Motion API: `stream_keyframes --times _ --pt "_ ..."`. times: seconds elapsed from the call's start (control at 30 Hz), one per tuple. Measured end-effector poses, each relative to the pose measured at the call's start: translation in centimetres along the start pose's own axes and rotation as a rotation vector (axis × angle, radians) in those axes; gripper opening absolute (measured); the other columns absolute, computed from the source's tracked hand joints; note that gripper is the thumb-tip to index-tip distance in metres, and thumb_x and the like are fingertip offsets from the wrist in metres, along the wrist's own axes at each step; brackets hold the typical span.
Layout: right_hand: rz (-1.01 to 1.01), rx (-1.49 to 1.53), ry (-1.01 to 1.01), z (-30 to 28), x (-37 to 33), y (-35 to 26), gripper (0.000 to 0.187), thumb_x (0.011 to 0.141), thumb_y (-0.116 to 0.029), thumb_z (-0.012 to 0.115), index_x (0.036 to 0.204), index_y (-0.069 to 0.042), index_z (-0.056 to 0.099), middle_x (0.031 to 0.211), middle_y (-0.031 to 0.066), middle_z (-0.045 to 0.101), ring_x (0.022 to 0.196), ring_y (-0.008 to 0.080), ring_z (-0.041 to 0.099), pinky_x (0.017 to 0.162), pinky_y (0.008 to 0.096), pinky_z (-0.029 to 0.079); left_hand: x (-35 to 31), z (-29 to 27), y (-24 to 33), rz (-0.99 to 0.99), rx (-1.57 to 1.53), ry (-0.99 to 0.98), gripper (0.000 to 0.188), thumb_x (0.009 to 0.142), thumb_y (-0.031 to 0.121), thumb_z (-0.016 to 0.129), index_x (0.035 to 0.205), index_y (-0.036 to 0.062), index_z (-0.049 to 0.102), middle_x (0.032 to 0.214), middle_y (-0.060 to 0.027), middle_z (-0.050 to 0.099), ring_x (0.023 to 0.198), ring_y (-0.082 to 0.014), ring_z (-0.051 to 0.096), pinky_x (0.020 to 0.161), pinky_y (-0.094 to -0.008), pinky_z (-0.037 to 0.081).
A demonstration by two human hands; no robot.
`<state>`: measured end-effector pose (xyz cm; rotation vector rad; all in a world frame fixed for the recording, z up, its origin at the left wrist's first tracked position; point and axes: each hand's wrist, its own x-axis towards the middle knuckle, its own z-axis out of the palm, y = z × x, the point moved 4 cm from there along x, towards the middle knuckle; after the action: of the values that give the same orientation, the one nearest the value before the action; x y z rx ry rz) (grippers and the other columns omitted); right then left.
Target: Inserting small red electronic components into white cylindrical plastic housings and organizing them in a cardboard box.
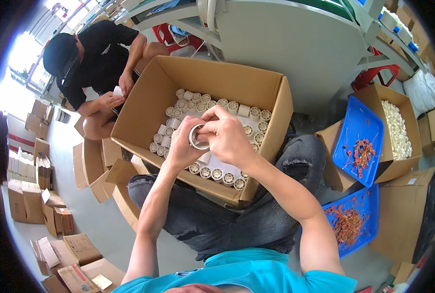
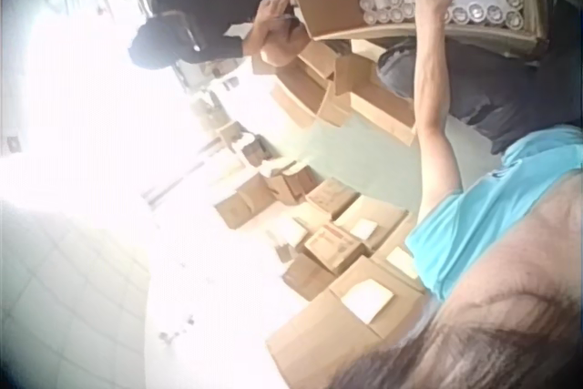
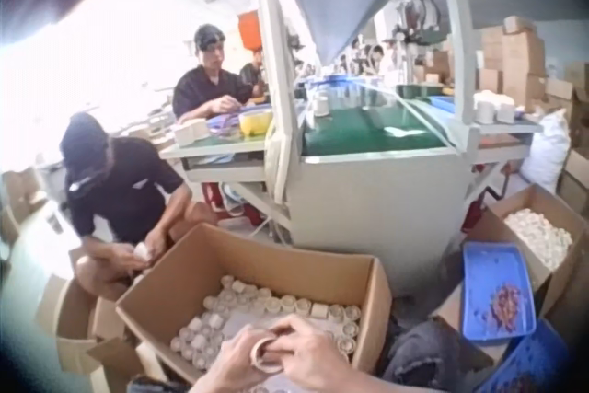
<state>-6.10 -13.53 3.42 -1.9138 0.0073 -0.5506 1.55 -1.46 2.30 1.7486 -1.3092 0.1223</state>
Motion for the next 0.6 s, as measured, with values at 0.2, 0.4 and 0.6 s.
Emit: stream_keyframes --times 0.2,0.4,0.6 --pt "-0.042 0.038 0.051 -0.13 -0.18 -0.51 0.012 0.075 -0.001 0.072 0.086 -0.002 0.076 0.102 0.0111 0.062 0.088 0.0249 0.064 0.077 0.0365 0.052 0.02 -0.24 0.22 0.095 0.050 0.048 0.055 0.066 0.004 0.084 0.113 0.0058 0.053 0.100 -0.0150 0.063 0.086 -0.0359 0.066 0.068 -0.0409 0.056" --pt "-0.112 -0.045 0.046 0.38 -0.57 -0.64 0.010 0.075 -0.002 0.072 0.084 -0.004 0.076 0.100 0.0095 0.061 0.085 0.0256 0.064 0.076 0.0372 0.052 -0.28 -0.10 0.10 0.025 0.008 0.022 0.054 0.066 0.004 0.084 0.111 0.0050 0.053 0.097 -0.0146 0.062 0.084 -0.0346 0.066 0.067 -0.0396 0.055" --pt "-0.067 -0.036 0.034 -0.12 -0.29 -0.26 0.014 0.072 0.002 0.072 0.085 -0.003 0.075 0.099 0.0091 0.062 0.087 0.0237 0.064 0.076 0.0352 0.054 0.13 0.07 0.36 0.009 0.028 0.000 0.054 0.066 0.005 0.085 0.111 0.0057 0.054 0.094 -0.0135 0.062 0.080 -0.0335 0.066 0.066 -0.0393 0.054"
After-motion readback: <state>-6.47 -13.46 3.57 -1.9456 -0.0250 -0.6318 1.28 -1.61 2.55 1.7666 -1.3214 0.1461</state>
